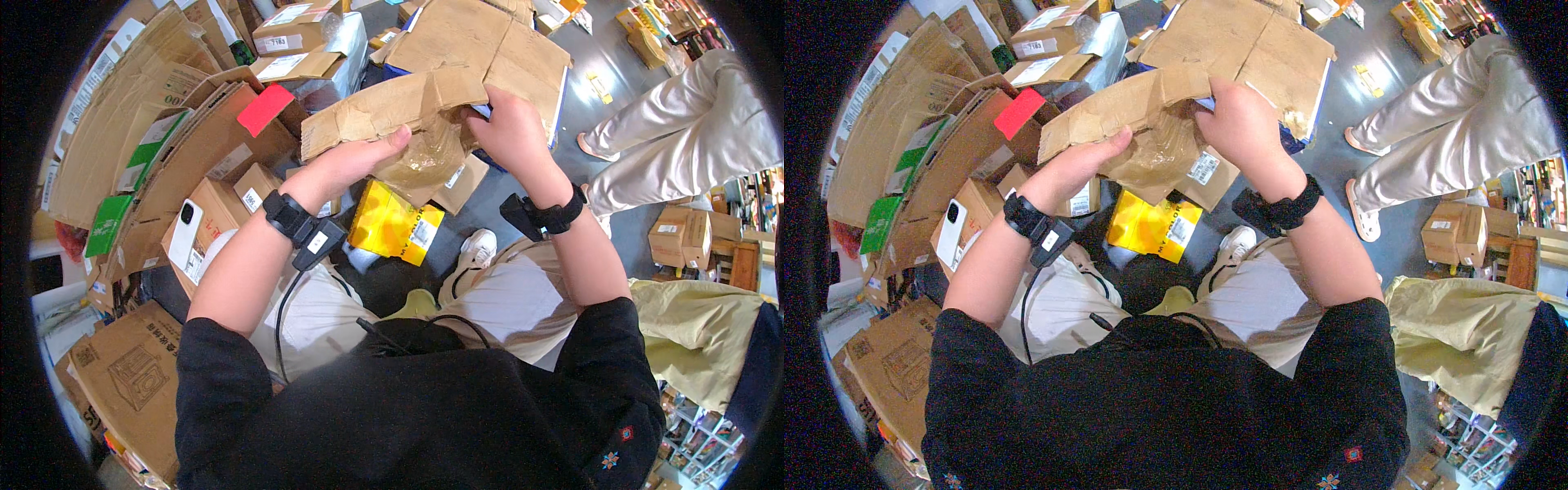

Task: Using a small box cutter to open and process cardboard packages in a store environment.

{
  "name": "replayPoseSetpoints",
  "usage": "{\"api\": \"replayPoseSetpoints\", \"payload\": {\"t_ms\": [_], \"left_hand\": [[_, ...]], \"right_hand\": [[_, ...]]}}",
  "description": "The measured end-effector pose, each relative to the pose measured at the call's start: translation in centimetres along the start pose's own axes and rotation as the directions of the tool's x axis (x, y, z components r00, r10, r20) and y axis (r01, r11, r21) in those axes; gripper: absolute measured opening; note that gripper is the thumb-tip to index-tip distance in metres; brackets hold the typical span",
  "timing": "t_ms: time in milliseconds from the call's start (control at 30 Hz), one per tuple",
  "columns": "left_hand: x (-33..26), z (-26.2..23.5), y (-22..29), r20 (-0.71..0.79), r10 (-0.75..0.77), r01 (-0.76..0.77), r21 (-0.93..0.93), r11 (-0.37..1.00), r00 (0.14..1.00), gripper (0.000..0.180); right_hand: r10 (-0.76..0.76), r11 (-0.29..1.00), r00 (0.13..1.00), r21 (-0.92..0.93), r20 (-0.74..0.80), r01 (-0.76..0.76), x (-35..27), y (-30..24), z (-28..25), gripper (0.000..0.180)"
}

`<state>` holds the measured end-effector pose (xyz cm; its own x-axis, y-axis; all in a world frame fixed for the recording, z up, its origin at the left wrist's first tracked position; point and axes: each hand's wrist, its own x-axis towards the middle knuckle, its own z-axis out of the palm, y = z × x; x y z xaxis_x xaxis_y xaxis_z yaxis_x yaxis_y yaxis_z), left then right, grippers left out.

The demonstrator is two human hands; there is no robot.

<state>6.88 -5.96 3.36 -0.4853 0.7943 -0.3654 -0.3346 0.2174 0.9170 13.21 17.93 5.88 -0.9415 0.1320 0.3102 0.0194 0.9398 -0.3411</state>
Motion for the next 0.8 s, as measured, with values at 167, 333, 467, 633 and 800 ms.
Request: {"api": "replayPoseSetpoints", "payload": {"t_ms": [167, 333, 467, 633, 800], "left_hand": [[0.4, 0.5, -0.2, 0.042, 0.045, -0.031, -0.291, 0.956, 0.998, 0.055], [0.5, 0.6, -0.8, 0.15, -0.005, 0.068, -0.42, 0.905, 0.989, 0.044], [1.3, 1.4, -1.2, 0.027, -0.031, 0.037, -0.291, 0.956, 0.999, 0.045], [1.0, 1.8, 0.0, -0.071, 0.015, -0.025, -0.149, 0.989, 0.997, 0.045], [1.4, 0.7, -0.6, -0.043, 0.039, -0.041, -0.051, 0.998, 0.998, 0.042]], "right_hand": [[0.027, 0.998, 0.998, 0.052, 0.064, -0.031, -0.2, -0.3, -0.1, 0.023], [0.038, 0.985, 0.992, 0.164, 0.124, -0.058, -0.4, -1.9, -0.7, 0.022], [0.034, 0.999, 0.993, 0.033, 0.112, -0.038, -0.7, -2.7, -0.7, 0.022], [0.01, 1.0, 0.992, -0.011, 0.129, -0.009, -1.2, -3.7, -1.5, 0.022], [-0.061, 0.994, 0.992, 0.102, 0.109, 0.05, -1.4, -4.2, -2.2, 0.022]]}}
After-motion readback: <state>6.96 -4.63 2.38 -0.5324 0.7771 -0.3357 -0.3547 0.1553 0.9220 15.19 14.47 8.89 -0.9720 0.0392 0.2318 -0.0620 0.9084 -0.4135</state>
